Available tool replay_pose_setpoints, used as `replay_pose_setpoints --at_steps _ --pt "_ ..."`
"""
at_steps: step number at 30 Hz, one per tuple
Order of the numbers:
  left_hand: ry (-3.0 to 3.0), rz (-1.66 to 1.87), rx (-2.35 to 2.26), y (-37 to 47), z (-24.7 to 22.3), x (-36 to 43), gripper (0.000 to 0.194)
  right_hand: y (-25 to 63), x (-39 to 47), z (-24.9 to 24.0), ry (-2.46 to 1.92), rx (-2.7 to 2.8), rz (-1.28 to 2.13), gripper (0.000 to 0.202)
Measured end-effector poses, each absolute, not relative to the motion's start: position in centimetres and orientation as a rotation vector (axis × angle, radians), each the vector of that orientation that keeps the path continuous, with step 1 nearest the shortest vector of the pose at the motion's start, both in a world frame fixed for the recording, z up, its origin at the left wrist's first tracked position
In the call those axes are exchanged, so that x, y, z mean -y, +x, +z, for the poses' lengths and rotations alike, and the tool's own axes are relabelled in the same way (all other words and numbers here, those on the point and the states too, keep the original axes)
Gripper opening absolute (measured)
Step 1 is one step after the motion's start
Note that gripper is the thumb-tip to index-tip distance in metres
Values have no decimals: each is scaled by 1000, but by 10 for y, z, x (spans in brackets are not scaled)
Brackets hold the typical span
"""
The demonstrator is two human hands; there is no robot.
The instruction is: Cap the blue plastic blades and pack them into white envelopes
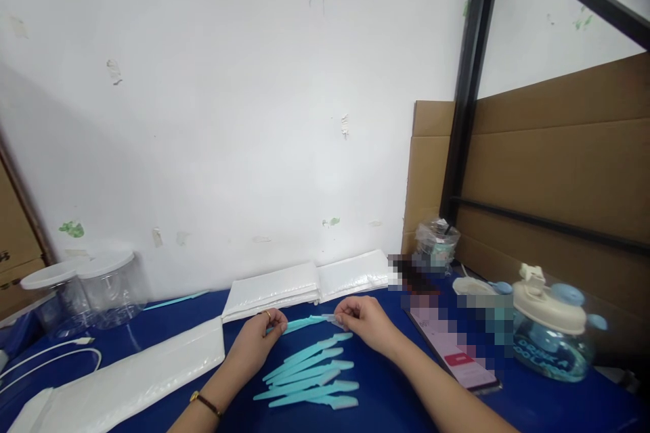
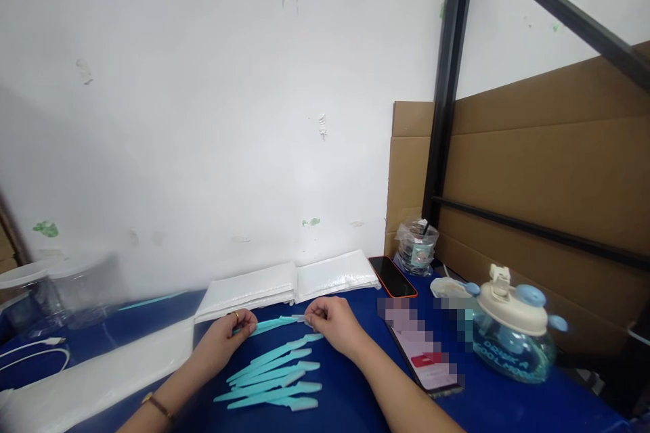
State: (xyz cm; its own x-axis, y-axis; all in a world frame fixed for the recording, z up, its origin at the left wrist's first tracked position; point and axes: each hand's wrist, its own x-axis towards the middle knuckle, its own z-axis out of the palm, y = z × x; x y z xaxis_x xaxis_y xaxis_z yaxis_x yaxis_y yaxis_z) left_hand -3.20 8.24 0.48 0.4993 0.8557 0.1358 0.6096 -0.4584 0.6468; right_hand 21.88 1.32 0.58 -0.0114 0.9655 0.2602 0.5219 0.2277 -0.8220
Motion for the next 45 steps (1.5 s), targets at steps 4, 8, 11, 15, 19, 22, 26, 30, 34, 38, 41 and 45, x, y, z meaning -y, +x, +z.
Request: replay_pose_setpoints --at_steps 4,8,11,15,19,22,26,30,34,38,41,45 --pt "2201 578 -1140 -27 2 -78 25 213 -11 3 -1349 1680 721 13" --pt "2235 555 -1197 -29 0 -80 26 220 -12 4 -1418 1752 637 17" --pt "2332 594 -1376 -36 1 -86 25 230 -15 3 -1528 1782 389 16" --pt "2397 507 -1477 -43 -1 -92 16 231 -20 -2 -1618 1893 253 9" --pt "2386 470 -1449 -43 -5 -95 11 224 -23 -6 -1704 2053 128 9" --pt "2355 473 -1447 -42 -8 -97 12 224 -25 -6 -1717 2064 72 15" --pt "2329 479 -1428 -41 -11 -99 12 229 -27 -9 -1568 2005 237 17" --pt "2346 498 -1420 -41 -11 -99 12 231 -29 -12 -1503 1960 344 14" --pt "2363 515 -1415 -39 -10 -97 12 229 -31 -13 -1495 1939 394 14" --pt "2371 502 -1430 -36 -8 -96 11 226 -32 -13 -1477 1962 399 17" --pt "2366 503 -1420 -33 -6 -93 11 224 -33 -14 -1460 1986 389 17" --pt "2359 517 -1387 -27 -5 -88 12 220 -33 -15 -1412 2002 383 18"
